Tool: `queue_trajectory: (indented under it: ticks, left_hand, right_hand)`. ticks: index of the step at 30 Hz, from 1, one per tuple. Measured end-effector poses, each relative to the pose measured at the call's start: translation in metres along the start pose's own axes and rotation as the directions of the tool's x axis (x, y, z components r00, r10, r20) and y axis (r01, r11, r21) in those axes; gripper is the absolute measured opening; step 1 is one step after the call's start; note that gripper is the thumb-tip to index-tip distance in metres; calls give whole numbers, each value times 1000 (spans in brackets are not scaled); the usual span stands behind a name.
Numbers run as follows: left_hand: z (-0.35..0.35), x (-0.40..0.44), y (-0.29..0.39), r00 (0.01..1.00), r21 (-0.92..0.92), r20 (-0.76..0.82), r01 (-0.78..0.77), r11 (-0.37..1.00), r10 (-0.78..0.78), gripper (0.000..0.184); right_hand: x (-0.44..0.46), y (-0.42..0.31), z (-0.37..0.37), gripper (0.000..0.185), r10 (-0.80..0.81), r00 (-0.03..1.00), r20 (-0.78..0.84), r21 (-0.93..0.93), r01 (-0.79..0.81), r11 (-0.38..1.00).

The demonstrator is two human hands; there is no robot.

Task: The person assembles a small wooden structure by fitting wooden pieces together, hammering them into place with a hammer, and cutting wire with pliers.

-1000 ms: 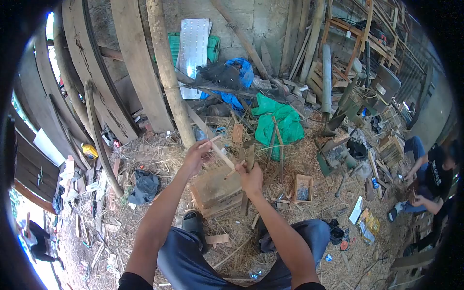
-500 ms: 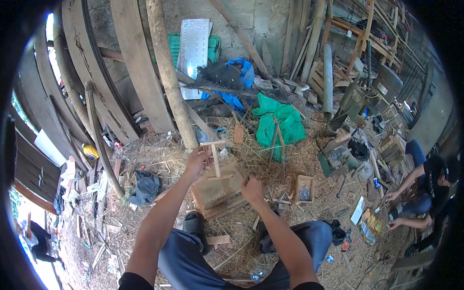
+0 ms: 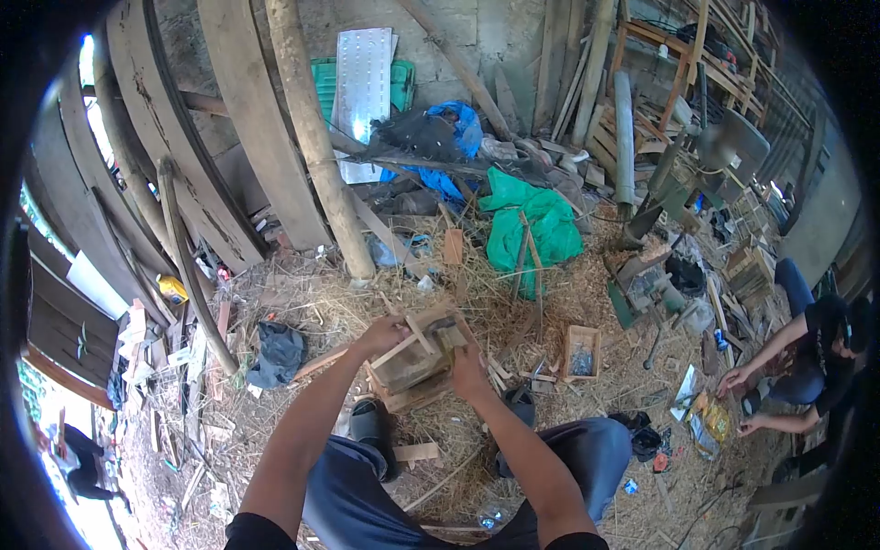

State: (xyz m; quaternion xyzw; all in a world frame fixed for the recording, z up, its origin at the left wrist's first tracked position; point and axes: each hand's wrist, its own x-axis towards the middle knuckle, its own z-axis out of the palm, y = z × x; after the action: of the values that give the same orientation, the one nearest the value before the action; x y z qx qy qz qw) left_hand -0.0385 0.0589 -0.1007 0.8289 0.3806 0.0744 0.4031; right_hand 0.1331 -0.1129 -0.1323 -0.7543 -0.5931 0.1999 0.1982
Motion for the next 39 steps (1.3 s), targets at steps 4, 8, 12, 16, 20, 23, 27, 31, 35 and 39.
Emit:
queue_trajectory:
  ticks: [4, 8, 12, 16, 20, 23, 27, 31, 35, 39]
  left_hand:
    - [37, 22, -39, 998, -3, -56, -15, 1000, 15, 34]
    - [52, 29, -28, 986, 332, -164, 18, 943, 39, 51]
    - [58, 37, 3, 949, 375, -311, 170, 911, -49, 55]
    - [47, 26, 67, 948, 450, -291, 13, 893, 132, 49]
    - [56, 19, 109, 912, 306, -49, -375, 875, 407, 39]
    - [61, 13, 141, 762, 55, 371, -589, 806, 531, 31]
    - [77, 3, 200, 728, -195, 570, -330, 924, 380, 28]
    - [156, 36, 257, 700, -166, 628, -306, 937, 340, 29]
    - [252, 71, 347, 557, -164, 637, -579, 799, 534, 24]
    - [342, 97, 436, 423, 123, 755, -841, 526, 501, 21]
  right_hand:
    - [-4, -12, -16, 44, 72, 997, 20, 35, -73, 997]
    - [-17, -34, -53, 42, 128, 992, 1, 77, -127, 989]
    - [-35, -42, -109, 39, 89, 992, -85, 136, -77, 988]
    - [-69, -31, -163, 32, 164, 959, -232, 190, -121, 974]
    - [-125, -23, -217, 26, 156, 840, -520, 362, 51, 931]
    - [-152, -12, -250, 23, 308, 775, -552, 488, 0, 873]
    - [-191, 38, -273, 21, 444, 684, -579, 626, 25, 779]
    - [-241, 106, -295, 24, 553, 628, -547, 717, 11, 697]
    - [-282, 215, -299, 26, 672, 521, -526, 761, -65, 646]
    - [-325, 344, -285, 31, 676, 450, -583, 599, -323, 733]
